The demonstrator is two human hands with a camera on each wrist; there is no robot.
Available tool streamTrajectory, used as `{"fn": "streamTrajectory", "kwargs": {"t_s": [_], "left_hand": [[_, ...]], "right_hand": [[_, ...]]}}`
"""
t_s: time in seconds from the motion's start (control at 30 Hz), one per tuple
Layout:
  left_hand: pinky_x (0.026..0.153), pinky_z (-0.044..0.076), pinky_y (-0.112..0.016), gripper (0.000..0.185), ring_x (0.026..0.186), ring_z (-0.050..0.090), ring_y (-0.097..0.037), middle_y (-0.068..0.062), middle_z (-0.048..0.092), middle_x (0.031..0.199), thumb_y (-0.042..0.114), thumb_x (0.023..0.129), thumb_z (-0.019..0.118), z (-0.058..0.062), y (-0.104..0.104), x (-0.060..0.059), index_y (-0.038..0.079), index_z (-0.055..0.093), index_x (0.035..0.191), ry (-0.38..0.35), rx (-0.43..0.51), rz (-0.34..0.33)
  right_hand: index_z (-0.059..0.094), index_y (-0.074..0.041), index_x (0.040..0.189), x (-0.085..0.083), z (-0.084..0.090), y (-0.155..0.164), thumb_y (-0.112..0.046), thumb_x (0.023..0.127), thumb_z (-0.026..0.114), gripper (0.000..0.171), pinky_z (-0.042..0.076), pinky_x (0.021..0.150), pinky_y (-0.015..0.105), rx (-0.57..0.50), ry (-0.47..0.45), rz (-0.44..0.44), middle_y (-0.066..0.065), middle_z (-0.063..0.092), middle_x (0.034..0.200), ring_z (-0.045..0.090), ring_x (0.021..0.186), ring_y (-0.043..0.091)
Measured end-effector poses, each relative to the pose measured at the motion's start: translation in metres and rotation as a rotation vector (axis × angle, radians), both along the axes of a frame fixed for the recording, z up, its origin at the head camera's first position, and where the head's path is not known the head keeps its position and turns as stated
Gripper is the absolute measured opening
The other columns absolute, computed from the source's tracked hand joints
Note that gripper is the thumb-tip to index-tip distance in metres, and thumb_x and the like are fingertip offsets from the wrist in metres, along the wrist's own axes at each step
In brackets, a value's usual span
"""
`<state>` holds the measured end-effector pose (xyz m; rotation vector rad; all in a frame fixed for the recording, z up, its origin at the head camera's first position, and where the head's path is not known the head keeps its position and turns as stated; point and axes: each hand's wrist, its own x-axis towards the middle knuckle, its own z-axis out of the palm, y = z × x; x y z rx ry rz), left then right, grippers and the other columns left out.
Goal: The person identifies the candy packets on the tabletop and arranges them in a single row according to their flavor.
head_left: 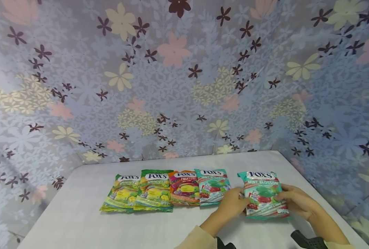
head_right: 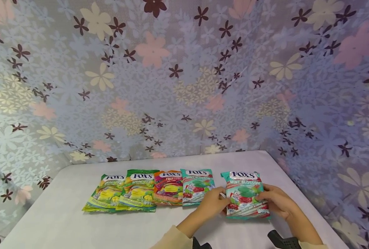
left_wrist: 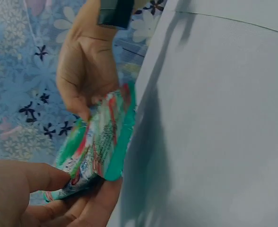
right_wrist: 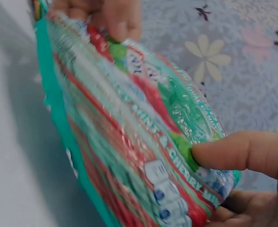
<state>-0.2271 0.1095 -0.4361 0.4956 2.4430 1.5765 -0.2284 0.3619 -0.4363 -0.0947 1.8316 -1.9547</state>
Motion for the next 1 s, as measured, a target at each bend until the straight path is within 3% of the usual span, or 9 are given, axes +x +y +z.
{"fn": "streamTrajectory", "kwargs": {"t_s": [0.13, 0.27, 0.37, 0.5, 0.63, 0.77, 0.87, 1.0], "left_hand": [[0.047, 0.048, -0.022, 0.02, 0.046, 0.059, -0.011, 0.0, 0.063, 0.063, 0.012, 0.09, 0.065, 0.005, -0.015, -0.001, 0.0, 0.064, 0.106, 0.008, 0.024, -0.018], [0.045, 0.042, -0.021, 0.006, 0.046, 0.057, -0.009, 0.001, 0.06, 0.058, 0.009, 0.089, 0.065, 0.004, -0.031, -0.002, 0.005, 0.061, 0.088, 0.029, 0.053, -0.016], [0.044, 0.04, -0.022, 0.006, 0.048, 0.059, -0.011, 0.0, 0.064, 0.062, 0.01, 0.089, 0.065, 0.004, -0.044, -0.001, 0.005, 0.06, 0.087, 0.022, 0.091, -0.015], [0.049, 0.045, -0.024, 0.015, 0.052, 0.061, -0.013, -0.004, 0.07, 0.074, 0.013, 0.09, 0.065, 0.006, -0.059, 0.0, 0.002, 0.061, 0.099, -0.001, 0.112, -0.021], [0.053, 0.048, -0.028, 0.022, 0.054, 0.062, -0.016, -0.004, 0.069, 0.076, 0.015, 0.091, 0.064, 0.005, -0.071, 0.0, 0.0, 0.059, 0.106, -0.041, 0.126, -0.022], [0.059, 0.052, -0.031, 0.025, 0.06, 0.066, -0.019, -0.007, 0.071, 0.082, 0.017, 0.092, 0.065, 0.002, -0.084, -0.003, -0.001, 0.059, 0.109, -0.079, 0.149, -0.034], [0.067, 0.055, -0.034, 0.036, 0.069, 0.069, -0.021, -0.01, 0.072, 0.09, 0.016, 0.091, 0.066, -0.001, -0.097, -0.006, -0.005, 0.057, 0.119, -0.11, 0.169, -0.059], [0.075, 0.055, -0.034, 0.052, 0.079, 0.069, -0.019, -0.011, 0.071, 0.095, 0.015, 0.089, 0.067, -0.001, -0.112, -0.009, -0.008, 0.051, 0.132, -0.13, 0.178, -0.107]], "right_hand": [[-0.012, 0.017, 0.143, 0.002, 0.001, -0.01, -0.004, 0.093, 0.053, 0.084, 0.049, 0.089, 0.04, 0.046, 0.028, 0.009, 0.003, 0.062, 0.116, 0.061, 0.105, 0.022], [-0.012, 0.011, 0.146, 0.003, 0.006, -0.024, -0.007, 0.094, 0.056, 0.087, 0.049, 0.09, 0.041, 0.068, 0.029, -0.003, 0.005, 0.059, 0.12, 0.06, 0.106, 0.023], [-0.013, 0.007, 0.148, 0.004, 0.011, -0.034, -0.009, 0.095, 0.055, 0.088, 0.048, 0.092, 0.041, 0.064, 0.042, 0.018, 0.007, 0.056, 0.125, 0.059, 0.109, 0.024], [-0.015, 0.003, 0.149, 0.004, 0.015, -0.047, -0.01, 0.096, 0.054, 0.088, 0.047, 0.092, 0.04, 0.052, 0.069, 0.053, 0.008, 0.056, 0.126, 0.059, 0.111, 0.024], [-0.017, -0.001, 0.15, 0.003, 0.018, -0.06, -0.012, 0.097, 0.053, 0.088, 0.048, 0.091, 0.045, 0.045, 0.07, 0.074, 0.009, 0.055, 0.127, 0.059, 0.11, 0.027], [-0.012, -0.003, 0.152, 0.003, 0.02, -0.074, -0.014, 0.096, 0.057, 0.089, 0.048, 0.091, 0.047, 0.064, 0.074, 0.051, 0.023, 0.043, 0.137, 0.058, 0.111, 0.027], [-0.008, -0.004, 0.152, 0.003, 0.021, -0.084, -0.014, 0.095, 0.059, 0.089, 0.048, 0.091, 0.048, 0.067, 0.079, 0.047, 0.034, 0.03, 0.143, 0.058, 0.111, 0.029], [-0.012, -0.004, 0.152, 0.003, 0.022, -0.091, -0.013, 0.095, 0.059, 0.092, 0.047, 0.091, 0.048, 0.051, 0.082, 0.074, 0.032, 0.036, 0.14, 0.058, 0.111, 0.031]]}}
